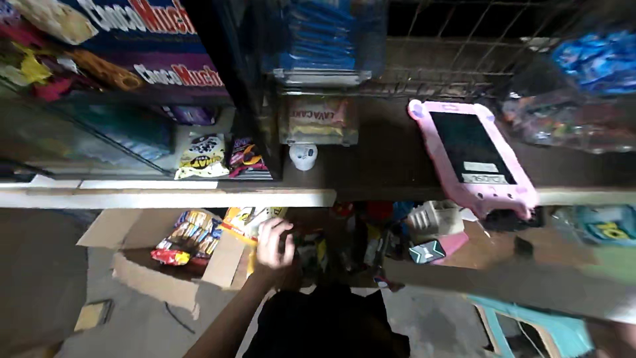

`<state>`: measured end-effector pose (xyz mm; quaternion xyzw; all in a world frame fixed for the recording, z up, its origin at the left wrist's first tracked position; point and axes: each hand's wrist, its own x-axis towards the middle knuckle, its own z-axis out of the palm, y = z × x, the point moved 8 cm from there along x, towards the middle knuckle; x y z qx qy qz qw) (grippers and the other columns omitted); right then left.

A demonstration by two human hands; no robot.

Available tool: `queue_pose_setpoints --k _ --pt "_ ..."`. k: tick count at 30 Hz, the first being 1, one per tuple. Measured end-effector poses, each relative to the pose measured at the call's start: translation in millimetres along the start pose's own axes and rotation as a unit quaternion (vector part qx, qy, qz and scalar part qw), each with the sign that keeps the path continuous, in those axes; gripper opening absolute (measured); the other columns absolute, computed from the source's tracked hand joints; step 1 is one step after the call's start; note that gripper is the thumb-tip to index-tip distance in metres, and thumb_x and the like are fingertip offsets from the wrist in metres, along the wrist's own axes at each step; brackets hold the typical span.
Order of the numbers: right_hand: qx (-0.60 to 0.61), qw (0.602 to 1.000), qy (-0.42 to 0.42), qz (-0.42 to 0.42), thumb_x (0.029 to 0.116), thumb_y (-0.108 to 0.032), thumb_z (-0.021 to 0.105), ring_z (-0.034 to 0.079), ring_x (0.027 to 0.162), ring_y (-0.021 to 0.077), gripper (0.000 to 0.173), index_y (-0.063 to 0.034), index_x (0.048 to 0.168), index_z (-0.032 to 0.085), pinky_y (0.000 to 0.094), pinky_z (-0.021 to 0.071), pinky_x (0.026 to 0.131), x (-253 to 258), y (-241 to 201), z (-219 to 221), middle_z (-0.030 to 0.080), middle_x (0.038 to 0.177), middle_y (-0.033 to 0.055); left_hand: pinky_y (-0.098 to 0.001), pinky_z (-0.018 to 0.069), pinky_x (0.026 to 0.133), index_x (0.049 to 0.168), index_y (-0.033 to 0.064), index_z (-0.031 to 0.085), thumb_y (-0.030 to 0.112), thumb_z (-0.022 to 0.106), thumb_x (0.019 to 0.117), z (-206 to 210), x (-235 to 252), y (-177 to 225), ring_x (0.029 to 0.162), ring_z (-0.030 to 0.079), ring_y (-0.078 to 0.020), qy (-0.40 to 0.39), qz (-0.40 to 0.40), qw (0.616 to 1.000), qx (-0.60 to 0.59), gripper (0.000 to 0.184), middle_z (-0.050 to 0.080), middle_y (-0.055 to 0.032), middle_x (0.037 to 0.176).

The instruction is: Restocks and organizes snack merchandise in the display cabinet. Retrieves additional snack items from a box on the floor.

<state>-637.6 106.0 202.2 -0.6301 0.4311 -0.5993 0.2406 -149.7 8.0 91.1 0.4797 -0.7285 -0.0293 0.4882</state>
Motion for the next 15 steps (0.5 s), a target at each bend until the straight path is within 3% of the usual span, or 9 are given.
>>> queue_pose_setpoints --k 1,2,3,4,6,8,10,12,15 --pt "-0.019 0.996 -0.056 0.066 0.1005 -0.023 0.064 0.063 0.107 -0.0111 0.022 -0.0314 0.118 0.073 0.0151 0.0524 0.095 7.3 3.3 39.5 0.071 0.114 -0.0246 -0.0442 0.0528 0.095 0.105 -0.0036 0.068 0.007 0.058 0.0890 6.3 -17.0 -14.1 0.103 0.067 -0.0353 -0.050 -0.057 0.997 0.012 0.022 0.069 -0.0232 0.106" --pt "-0.046 0.985 -0.107 0.125 0.0974 -0.017 0.065 0.062 0.097 -0.0150 0.014 -0.0231 0.106 0.075 0.0113 0.0526 0.088 12.1 12.5 78.7 0.072 0.102 -0.0233 -0.0501 0.0546 0.093 0.108 -0.0077 0.069 0.002 0.059 0.0875 13.3 -35.6 -30.4 0.103 0.068 -0.0394 -0.110 -0.123 0.986 0.014 0.025 0.069 -0.0260 0.108" --pt "-0.086 0.968 -0.144 0.189 0.0919 -0.006 0.064 0.063 0.086 -0.0114 0.010 -0.0046 0.096 0.073 0.0135 0.0536 0.081 13.3 30.3 114.9 0.072 0.089 -0.0110 -0.0534 0.0546 0.093 0.112 -0.0097 0.068 0.000 0.059 0.0888 19.4 -55.5 -46.7 0.103 0.068 -0.0415 -0.169 -0.193 0.966 0.015 0.027 0.069 -0.0275 0.111" --pt "-0.129 0.937 -0.199 0.257 0.0933 -0.004 0.062 0.063 0.082 -0.0031 0.015 0.0064 0.098 0.071 0.0192 0.0540 0.081 9.4 58.9 148.9 0.071 0.088 0.0017 -0.0547 0.0536 0.095 0.116 -0.0099 0.067 0.002 0.058 0.0920 23.6 -76.1 -61.6 0.106 0.067 -0.0421 -0.225 -0.261 0.938 0.019 0.028 0.068 -0.0280 0.114" --pt "-0.161 0.867 -0.286 0.374 0.1025 -0.008 0.057 0.067 0.103 0.0261 0.029 0.0139 0.119 0.065 0.0416 0.0513 0.098 -7.3 121.4 208.2 0.069 0.112 0.0253 -0.0557 0.0485 0.103 0.128 -0.0085 0.063 0.007 0.055 0.0986 26.7 -116.6 -83.1 0.116 0.064 -0.0429 -0.329 -0.383 0.863 0.030 0.034 0.065 -0.0287 0.125" --pt "-0.169 0.836 -0.322 0.410 0.1060 -0.010 0.052 0.061 0.121 0.0393 0.035 0.0130 0.132 0.059 0.0494 0.0445 0.108 -23.4 168.6 257.3 0.063 0.128 0.0318 -0.0537 0.0467 0.106 0.133 -0.0081 0.060 0.008 0.052 0.1010 22.3 -153.9 -91.4 0.119 0.062 -0.0421 -0.367 -0.453 0.812 0.032 0.036 0.062 -0.0291 0.130" --pt "-0.173 0.820 -0.349 0.420 0.1087 -0.012 0.047 0.054 0.132 0.0404 0.039 0.0116 0.140 0.053 0.0488 0.0386 0.115 -31.0 192.7 300.1 0.057 0.139 0.0316 -0.0521 0.0476 0.105 0.134 -0.0077 0.059 0.010 0.052 0.1027 11.3 -184.2 -87.1 0.118 0.063 -0.0411 -0.361 -0.501 0.786 0.030 0.036 0.062 -0.0289 0.130" --pt "-0.138 0.841 -0.341 0.396 0.1091 -0.011 0.045 0.053 0.135 0.0374 0.040 0.0122 0.142 0.051 0.0450 0.0368 0.117 -28.7 203.9 339.1 0.056 0.141 0.0311 -0.0514 0.0477 0.105 0.132 -0.0074 0.060 0.010 0.052 0.1029 -3.9 -210.5 -77.9 0.118 0.063 -0.0407 -0.343 -0.544 0.765 0.029 0.035 0.062 -0.0288 0.129" --pt "-0.121 0.864 -0.352 0.339 0.1085 -0.008 0.045 0.055 0.134 0.0354 0.037 0.0100 0.140 0.054 0.0436 0.0381 0.117 -15.8 209.5 386.6 0.058 0.139 0.0294 -0.0533 0.0475 0.105 0.114 -0.0087 0.069 -0.004 0.054 0.0956 -29.7 -249.6 -61.2 0.119 0.062 -0.0428 -0.306 -0.594 0.741 0.063 0.024 0.063 -0.0288 0.127"
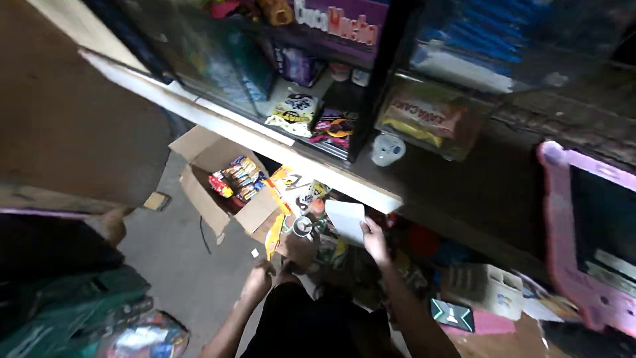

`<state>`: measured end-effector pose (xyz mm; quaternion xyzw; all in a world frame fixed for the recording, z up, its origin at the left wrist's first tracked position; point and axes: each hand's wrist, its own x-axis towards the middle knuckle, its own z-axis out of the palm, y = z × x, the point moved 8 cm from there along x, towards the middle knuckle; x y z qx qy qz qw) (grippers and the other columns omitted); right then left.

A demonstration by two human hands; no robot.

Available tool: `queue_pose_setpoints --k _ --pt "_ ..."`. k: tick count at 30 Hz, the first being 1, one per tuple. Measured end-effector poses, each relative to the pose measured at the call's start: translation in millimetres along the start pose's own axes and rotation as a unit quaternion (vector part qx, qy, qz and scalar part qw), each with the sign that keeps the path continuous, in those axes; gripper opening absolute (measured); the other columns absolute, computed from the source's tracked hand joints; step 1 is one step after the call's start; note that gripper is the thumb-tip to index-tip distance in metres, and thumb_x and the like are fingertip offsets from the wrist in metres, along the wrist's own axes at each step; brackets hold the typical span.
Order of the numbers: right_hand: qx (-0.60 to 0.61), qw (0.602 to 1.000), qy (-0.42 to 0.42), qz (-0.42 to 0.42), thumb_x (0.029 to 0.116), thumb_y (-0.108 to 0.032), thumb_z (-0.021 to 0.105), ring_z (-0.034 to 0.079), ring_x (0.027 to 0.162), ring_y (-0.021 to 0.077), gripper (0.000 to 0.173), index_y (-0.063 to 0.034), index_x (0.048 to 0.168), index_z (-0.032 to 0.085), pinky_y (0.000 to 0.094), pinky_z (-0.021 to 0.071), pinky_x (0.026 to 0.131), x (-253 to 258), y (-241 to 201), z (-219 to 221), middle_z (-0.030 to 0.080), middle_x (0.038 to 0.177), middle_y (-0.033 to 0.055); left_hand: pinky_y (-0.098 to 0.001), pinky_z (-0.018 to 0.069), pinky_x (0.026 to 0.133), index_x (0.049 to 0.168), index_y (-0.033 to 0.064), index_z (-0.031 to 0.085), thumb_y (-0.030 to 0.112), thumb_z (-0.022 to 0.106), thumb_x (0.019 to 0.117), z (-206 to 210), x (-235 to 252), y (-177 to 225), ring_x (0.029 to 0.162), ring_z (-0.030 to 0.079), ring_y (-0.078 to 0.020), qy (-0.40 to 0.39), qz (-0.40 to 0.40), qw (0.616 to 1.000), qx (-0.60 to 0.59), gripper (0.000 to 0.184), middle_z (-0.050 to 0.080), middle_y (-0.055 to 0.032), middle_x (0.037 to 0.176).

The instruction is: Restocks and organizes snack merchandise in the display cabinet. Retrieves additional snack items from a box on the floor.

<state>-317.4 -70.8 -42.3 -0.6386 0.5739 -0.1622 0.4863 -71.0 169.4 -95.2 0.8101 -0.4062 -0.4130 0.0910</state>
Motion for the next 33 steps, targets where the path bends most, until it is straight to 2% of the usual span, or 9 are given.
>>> queue_pose_setpoints --k 2,6,11,14,16,18,22,26,33 --pt "-0.058 0.998 -0.001 -0.004 0.1093 -0.010 0.044 0.056 0.132 0.0373 0.038 0.0057 0.142 0.055 0.0477 0.0387 0.116 18.2 -11.4 9.0 0.060 0.138 0.0280 -0.0564 0.0478 0.103 0.105 -0.0106 0.070 -0.002 0.057 0.0954 5.5 -16.6 -29.1 0.116 0.063 -0.0448 0.020 -0.046 0.999 0.005 0.018 0.065 -0.0297 0.120" --pt "-0.164 0.985 0.050 0.017 0.1098 -0.014 0.044 0.062 0.122 0.0444 0.038 0.0077 0.137 0.058 0.0553 0.0437 0.108 28.9 -29.7 8.1 0.066 0.125 0.0314 -0.0575 0.0469 0.102 0.110 -0.0096 0.069 0.007 0.056 0.1006 11.1 -37.7 -74.2 0.115 0.063 -0.0441 0.018 -0.145 0.989 -0.032 0.023 0.067 -0.0293 0.117" --pt "-0.278 0.958 0.059 0.047 0.1071 -0.016 0.048 0.058 0.123 0.0495 0.038 0.0092 0.133 0.060 0.0614 0.0431 0.106 17.6 -42.6 4.0 0.062 0.128 0.0342 -0.0567 0.0475 0.102 0.110 -0.0078 0.070 0.006 0.057 0.0996 14.4 -40.8 -122.7 0.114 0.064 -0.0426 0.003 -0.184 0.981 -0.067 0.022 0.068 -0.0278 0.117" --pt "-0.325 0.939 0.017 0.112 0.1102 -0.022 0.043 0.058 0.127 0.0465 0.044 0.0036 0.144 0.052 0.0590 0.0433 0.107 29.3 -18.6 22.9 0.061 0.134 0.0310 -0.0573 0.0466 0.103 0.112 -0.0055 0.070 0.008 0.056 0.1006 6.9 -30.6 -153.2 0.118 0.062 -0.0418 -0.044 -0.201 0.978 -0.048 0.023 0.067 -0.0263 0.122" --pt "-0.331 0.935 -0.003 0.128 0.1113 -0.026 0.040 0.057 0.129 0.0445 0.047 -0.0010 0.150 0.046 0.0583 0.0429 0.109 36.3 -0.7 43.5 0.059 0.139 0.0285 -0.0573 0.0469 0.103 0.112 -0.0048 0.070 0.007 0.056 0.1002 -11.0 -21.8 -175.2 0.119 0.062 -0.0414 -0.042 -0.214 0.975 -0.049 0.022 0.067 -0.0262 0.121" --pt "-0.321 0.942 0.009 0.097 0.1095 -0.027 0.047 0.055 0.132 0.0455 0.051 -0.0007 0.153 0.044 0.0590 0.0417 0.110 40.3 3.4 66.1 0.054 0.144 0.0289 -0.0566 0.0467 0.103 0.111 -0.0054 0.070 0.005 0.057 0.0995 -37.6 -12.2 -196.6 0.118 0.063 -0.0409 -0.014 -0.227 0.972 -0.061 0.021 0.067 -0.0263 0.120" --pt "-0.328 0.941 -0.021 0.078 0.1073 -0.027 0.052 0.045 0.141 0.0465 0.051 0.0015 0.150 0.047 0.0575 0.0356 0.116 33.9 -32.7 123.2 0.048 0.150 0.0294 -0.0561 0.0467 0.103 0.112 -0.0065 0.069 0.007 0.053 0.1020 -86.9 -2.1 -243.5 0.119 0.062 -0.0421 0.036 -0.268 0.960 -0.075 0.022 0.067 -0.0278 0.120" --pt "-0.331 0.940 -0.067 0.047 0.1062 -0.023 0.054 0.045 0.141 0.0443 0.044 0.0025 0.142 0.056 0.0545 0.0366 0.117 32.3 -67.7 186.1 0.049 0.150 0.0282 -0.0606 0.0476 0.101 0.124 0.0018 0.067 0.009 0.051 0.1025 -103.2 22.4 -283.3 0.123 0.061 -0.0424 -0.030 -0.293 0.954 -0.063 0.027 0.065 -0.0253 0.128" --pt "-0.320 0.927 -0.193 0.022 0.1065 -0.019 0.052 0.051 0.136 0.0426 0.040 0.0047 0.138 0.059 0.0527 0.0386 0.116 33.8 -95.4 291.3 0.055 0.143 0.0277 -0.0594 0.0457 0.102 0.123 -0.0034 0.066 0.013 0.048 0.1055 -133.7 94.9 -302.9 0.120 0.061 -0.0426 -0.046 -0.225 0.968 -0.102 0.030 0.065 -0.0273 0.124"
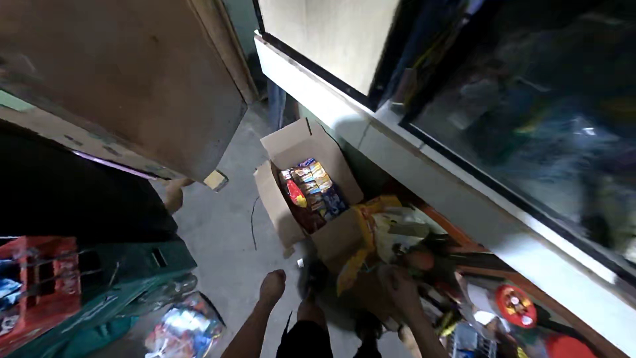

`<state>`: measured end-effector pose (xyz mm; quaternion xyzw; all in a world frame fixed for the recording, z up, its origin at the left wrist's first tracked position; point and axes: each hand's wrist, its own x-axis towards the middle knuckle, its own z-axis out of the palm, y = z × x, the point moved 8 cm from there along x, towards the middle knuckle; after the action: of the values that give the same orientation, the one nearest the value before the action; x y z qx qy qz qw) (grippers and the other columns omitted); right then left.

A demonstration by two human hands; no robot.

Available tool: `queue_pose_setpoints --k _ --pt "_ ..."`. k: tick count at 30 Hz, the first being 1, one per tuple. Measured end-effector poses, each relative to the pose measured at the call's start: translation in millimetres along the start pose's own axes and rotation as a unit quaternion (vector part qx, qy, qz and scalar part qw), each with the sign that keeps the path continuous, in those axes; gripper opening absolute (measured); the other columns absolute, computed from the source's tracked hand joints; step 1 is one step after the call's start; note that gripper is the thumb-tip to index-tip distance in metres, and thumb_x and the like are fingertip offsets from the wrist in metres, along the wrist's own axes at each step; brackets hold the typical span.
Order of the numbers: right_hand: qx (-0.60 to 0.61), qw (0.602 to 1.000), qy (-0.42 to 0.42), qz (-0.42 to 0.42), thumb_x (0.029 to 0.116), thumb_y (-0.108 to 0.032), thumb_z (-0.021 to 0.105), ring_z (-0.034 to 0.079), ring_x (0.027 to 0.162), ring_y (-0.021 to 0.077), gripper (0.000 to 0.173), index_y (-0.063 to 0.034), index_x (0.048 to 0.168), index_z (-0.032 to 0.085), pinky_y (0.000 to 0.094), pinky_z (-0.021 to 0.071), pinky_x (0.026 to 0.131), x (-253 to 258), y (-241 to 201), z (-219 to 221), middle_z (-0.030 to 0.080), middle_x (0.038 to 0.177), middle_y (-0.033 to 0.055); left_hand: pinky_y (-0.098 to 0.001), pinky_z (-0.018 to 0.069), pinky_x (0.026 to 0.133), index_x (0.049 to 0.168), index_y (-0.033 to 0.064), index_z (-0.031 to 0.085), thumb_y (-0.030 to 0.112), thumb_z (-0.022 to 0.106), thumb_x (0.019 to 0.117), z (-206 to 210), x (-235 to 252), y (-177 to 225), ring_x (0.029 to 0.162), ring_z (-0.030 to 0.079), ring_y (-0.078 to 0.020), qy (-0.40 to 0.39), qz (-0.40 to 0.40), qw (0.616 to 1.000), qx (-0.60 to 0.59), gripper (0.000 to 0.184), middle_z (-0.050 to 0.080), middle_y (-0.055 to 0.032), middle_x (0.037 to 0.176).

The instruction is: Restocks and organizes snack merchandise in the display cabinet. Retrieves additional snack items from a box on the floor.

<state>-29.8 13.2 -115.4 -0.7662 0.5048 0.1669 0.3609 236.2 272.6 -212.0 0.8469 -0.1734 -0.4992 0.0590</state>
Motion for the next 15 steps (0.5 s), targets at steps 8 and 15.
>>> queue_pose_setpoints --k 8,15 --pt "-0.024 0.992 -0.123 -0.017 0.1052 -0.023 0.055 0.057 0.131 0.0366 0.039 -0.0005 0.136 0.062 0.0522 0.0416 0.113 35.5 -46.6 73.1 0.061 0.138 0.0223 -0.0568 0.0469 0.098 0.109 -0.0075 0.070 0.009 0.054 0.1021 -24.1 34.9 -51.0 0.110 0.064 -0.0411 -0.009 -0.007 0.999 -0.035 0.024 0.068 -0.0280 0.112" --pt "-0.028 0.981 -0.191 -0.003 0.1039 -0.021 0.059 0.059 0.127 0.0362 0.038 0.0010 0.135 0.061 0.0497 0.0435 0.111 46.5 -54.0 103.0 0.062 0.134 0.0236 -0.0571 0.0408 0.109 0.120 -0.0107 0.066 0.014 0.052 0.1055 5.2 35.6 -148.6 0.127 0.056 -0.0453 -0.081 -0.095 0.992 0.037 0.032 0.062 -0.0326 0.129"
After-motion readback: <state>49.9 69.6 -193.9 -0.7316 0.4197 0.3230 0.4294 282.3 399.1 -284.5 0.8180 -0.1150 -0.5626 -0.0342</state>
